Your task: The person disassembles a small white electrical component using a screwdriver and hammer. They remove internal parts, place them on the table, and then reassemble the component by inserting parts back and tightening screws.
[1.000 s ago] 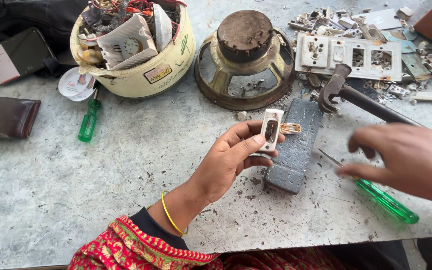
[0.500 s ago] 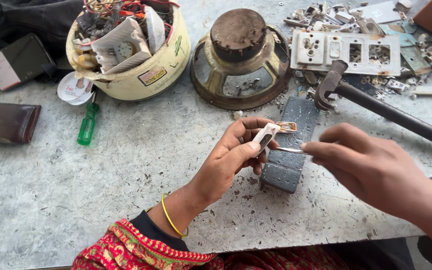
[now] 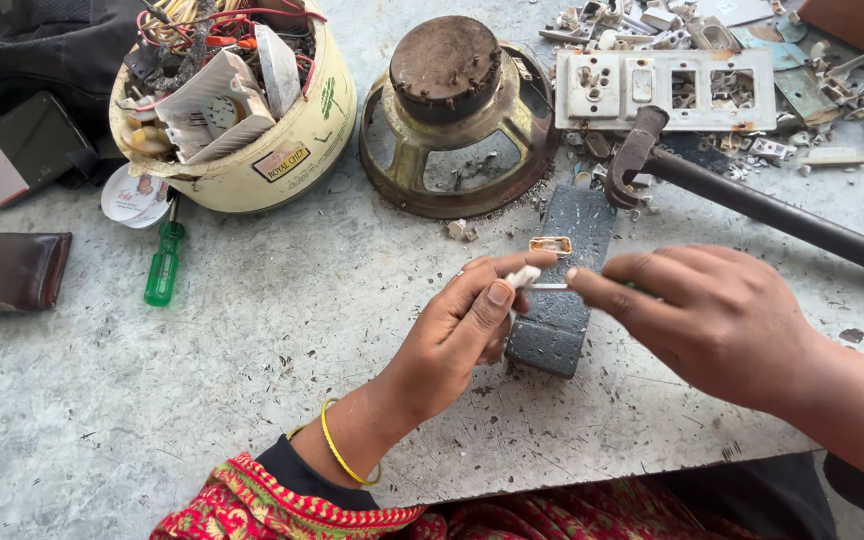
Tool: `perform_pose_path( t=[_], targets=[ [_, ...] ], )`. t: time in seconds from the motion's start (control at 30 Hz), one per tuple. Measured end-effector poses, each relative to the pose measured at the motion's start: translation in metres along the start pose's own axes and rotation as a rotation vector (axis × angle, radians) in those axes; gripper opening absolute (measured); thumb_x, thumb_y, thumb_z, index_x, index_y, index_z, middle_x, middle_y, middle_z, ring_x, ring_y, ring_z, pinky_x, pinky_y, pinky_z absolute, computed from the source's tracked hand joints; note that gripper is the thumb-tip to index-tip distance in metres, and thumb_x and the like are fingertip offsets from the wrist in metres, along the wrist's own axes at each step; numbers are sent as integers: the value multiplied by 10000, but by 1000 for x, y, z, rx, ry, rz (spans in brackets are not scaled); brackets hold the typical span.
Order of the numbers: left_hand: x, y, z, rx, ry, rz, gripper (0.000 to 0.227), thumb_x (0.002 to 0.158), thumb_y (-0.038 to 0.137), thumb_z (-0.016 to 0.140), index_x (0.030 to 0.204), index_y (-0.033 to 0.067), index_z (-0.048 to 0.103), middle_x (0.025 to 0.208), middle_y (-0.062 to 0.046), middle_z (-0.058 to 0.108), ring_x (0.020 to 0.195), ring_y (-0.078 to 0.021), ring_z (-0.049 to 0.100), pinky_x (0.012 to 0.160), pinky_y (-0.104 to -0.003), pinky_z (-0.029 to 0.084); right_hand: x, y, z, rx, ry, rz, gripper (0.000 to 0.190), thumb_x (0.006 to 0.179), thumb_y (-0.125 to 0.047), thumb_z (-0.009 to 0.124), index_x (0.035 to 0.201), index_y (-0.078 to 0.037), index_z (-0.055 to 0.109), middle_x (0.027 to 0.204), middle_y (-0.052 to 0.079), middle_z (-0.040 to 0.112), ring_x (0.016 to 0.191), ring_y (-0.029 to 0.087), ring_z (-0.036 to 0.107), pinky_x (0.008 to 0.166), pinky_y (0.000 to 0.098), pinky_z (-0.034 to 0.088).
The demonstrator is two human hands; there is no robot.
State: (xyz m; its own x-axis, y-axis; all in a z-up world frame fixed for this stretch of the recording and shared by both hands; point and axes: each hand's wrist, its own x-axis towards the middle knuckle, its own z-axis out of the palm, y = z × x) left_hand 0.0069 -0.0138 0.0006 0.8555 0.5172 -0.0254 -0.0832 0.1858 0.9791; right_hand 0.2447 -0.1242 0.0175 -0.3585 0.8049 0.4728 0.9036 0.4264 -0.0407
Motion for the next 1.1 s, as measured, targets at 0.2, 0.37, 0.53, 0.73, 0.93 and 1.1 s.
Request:
perform_pose_path(
  t=[0.2, 0.37, 0.53, 0.73, 0.93, 1.1],
  targets=[
    [-3, -7, -2, 202, -9, -21, 438, 1124, 367, 442, 1275, 61, 716, 814, 34, 564, 632, -9, 417, 549, -187, 356, -4, 4, 0, 65, -13, -163, 360, 808, -164, 712, 1162, -102, 731, 912, 40, 732, 733, 184, 711, 552, 353, 555],
    [-2, -14, -4, 20, -68, -149, 457, 1119, 375, 458, 1262, 25, 713, 784, 16, 579, 565, -20, 397, 494, -202, 328, -1, 9, 2, 122, -19, -210, 274, 838, -197, 710, 1091, -98, 743, 824, 37, 744, 651, 175, 701, 464, 348, 530],
    [3, -20, -6, 10, -114, -262, 500, 1113, 406, 466, 1187, -25, 707, 731, -8, 602, 502, -42, 422, 428, -224, 332, -3, 8, 11, 189, 49, -337, 162, 944, -196, 666, 1071, -108, 716, 851, 15, 740, 725, 146, 722, 541, 269, 571],
    [1, -9, -9, -153, -68, -153, 540, 1106, 435, 454, 1411, 27, 633, 826, 18, 563, 564, -7, 354, 479, -188, 282, -5, 7, 3, 42, 5, -88, 218, 864, -253, 738, 1019, -100, 732, 807, 43, 748, 657, 168, 707, 486, 322, 541],
    [0, -1, 2, -71, 20, -91, 521, 1076, 401, 452, 1478, 86, 555, 889, 35, 539, 624, -6, 367, 523, -182, 313, 1, 0, 4, -43, 12, -68, 240, 899, -235, 721, 1083, -80, 729, 872, 42, 740, 711, 170, 712, 542, 320, 557],
    [1, -3, 8, 494, 128, 170, 426, 1131, 345, 462, 1366, 54, 665, 942, -54, 661, 805, -134, 583, 746, -285, 507, 0, -5, 3, -168, -72, -178, 311, 868, -188, 669, 1135, -35, 721, 859, 59, 759, 662, 173, 711, 514, 316, 566]
  ],
)
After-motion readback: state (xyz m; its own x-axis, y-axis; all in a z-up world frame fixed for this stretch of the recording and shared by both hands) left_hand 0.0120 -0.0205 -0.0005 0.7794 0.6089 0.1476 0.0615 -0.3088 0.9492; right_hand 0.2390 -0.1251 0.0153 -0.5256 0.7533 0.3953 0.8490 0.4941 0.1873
